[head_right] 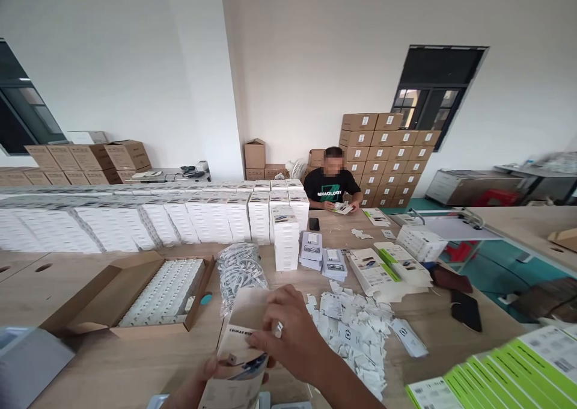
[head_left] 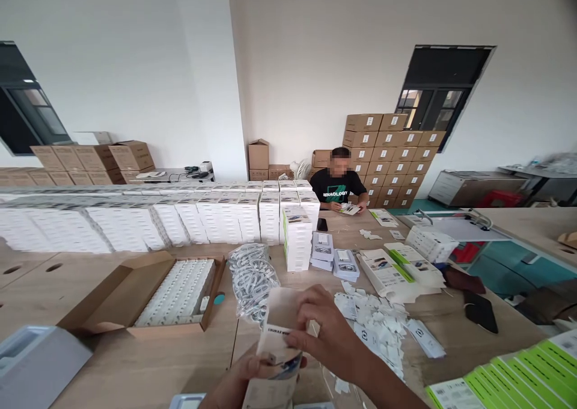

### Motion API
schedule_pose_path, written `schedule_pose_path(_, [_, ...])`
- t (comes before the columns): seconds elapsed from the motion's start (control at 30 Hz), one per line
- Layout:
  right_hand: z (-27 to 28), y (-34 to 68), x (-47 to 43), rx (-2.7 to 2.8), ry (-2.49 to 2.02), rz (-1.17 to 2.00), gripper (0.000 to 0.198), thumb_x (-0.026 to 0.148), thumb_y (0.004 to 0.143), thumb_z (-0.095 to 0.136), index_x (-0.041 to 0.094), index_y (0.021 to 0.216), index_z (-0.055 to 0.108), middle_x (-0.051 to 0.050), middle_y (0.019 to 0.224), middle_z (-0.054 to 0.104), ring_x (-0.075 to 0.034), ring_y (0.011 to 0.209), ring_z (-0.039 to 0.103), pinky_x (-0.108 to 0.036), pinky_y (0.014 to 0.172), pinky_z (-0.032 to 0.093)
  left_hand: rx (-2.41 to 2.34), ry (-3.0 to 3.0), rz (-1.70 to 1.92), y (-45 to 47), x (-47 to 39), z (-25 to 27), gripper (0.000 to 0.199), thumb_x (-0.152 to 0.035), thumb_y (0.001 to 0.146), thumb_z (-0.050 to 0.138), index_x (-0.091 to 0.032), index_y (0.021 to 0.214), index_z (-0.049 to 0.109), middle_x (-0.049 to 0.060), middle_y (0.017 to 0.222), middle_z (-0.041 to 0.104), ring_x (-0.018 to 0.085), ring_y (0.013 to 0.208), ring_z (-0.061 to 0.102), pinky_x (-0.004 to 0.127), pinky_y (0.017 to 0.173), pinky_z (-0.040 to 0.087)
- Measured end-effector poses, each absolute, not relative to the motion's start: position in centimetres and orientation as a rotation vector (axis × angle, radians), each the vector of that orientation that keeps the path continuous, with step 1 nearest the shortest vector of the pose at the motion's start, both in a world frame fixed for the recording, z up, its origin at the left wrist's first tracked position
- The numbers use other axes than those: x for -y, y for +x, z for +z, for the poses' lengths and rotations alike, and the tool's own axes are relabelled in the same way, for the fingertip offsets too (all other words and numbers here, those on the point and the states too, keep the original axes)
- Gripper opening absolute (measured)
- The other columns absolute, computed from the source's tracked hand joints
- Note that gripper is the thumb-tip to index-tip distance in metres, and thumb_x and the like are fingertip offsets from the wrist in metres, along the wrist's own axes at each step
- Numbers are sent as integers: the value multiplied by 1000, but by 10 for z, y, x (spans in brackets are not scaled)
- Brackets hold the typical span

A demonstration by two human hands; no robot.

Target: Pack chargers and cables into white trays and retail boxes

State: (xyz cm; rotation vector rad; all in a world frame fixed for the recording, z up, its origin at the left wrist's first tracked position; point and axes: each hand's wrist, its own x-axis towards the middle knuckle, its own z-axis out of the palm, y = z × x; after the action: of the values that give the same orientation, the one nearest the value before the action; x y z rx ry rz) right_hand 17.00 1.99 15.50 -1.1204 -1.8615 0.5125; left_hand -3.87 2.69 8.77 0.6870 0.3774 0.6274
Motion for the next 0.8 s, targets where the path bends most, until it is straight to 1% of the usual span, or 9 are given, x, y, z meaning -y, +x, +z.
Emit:
schedule_pose_path(0.03, [152,172,-19,1772,-1126,569,23,42,76,74,23,80,64,-6,109,61,-24,109,52,-37,94,41,-404,702,640,-38,-26,92,67,-55,62,74,-9,111,68,17,103,72,37,107,61,46,97,40])
schedule_pose_path(0.1, [143,175,-17,1582,-1141,722,43,45,74,75,26,110,62,-8,131,51,-26,120,47,-37,96,42,-472,717,666,-36,-25,101,55,-50,73,66,-9,110,68,16,98,73,34,99,65,45,91,44])
schedule_pose_path(0.17, [132,178,-12,1476,-1142,1014,57,52,77,69,28,126,54,-10,129,54,-27,114,53,-36,87,47,-602,758,709,-35,-26,110,51,-51,81,57,-11,110,68,15,95,73,32,93,67,44,84,47])
schedule_pose_path(0.27, [113,178,-5,1350,-1193,1355,45,62,84,55,22,101,67,-7,94,66,-23,87,60,-31,69,48,-891,974,804,-34,-32,121,48,-55,83,55,-16,107,68,13,97,73,30,92,66,43,84,49])
schedule_pose_path(0.33, [102,176,-3,1258,-1304,1248,48,64,82,54,19,74,65,-3,74,60,-18,71,55,-28,61,43,-1074,1293,907,-34,-39,125,40,-53,81,59,-20,101,70,11,102,73,30,98,63,41,90,46])
schedule_pose_path(0.43, [88,172,-5,1192,-1404,979,50,64,79,59,19,57,53,0,62,50,-15,61,44,-28,56,36,-1189,1708,954,-32,-51,126,34,-51,84,56,-24,96,71,10,101,73,31,100,62,39,90,45])
schedule_pose_path(0.57, [73,165,-2,1160,-1465,879,48,65,77,60,21,61,55,-1,67,53,-18,66,48,-30,62,40,-1266,1607,1003,-26,-57,122,50,-51,83,58,-20,122,55,8,95,74,29,87,68,36,76,50])
schedule_pose_path(0.67, [72,159,4,1087,-1460,974,48,67,79,57,21,69,62,-3,72,59,-21,73,54,-33,68,45,-1268,1419,1202,-21,-52,118,68,-50,80,63,-17,135,41,12,106,72,30,96,67,36,79,52])
schedule_pose_path(0.8, [82,151,9,924,-1178,1173,49,64,79,60,27,110,66,-7,106,67,-27,105,58,-36,86,49,-1140,1335,1211,-20,-43,114,70,-51,79,64,-18,136,40,12,113,70,29,100,66,33,76,54])
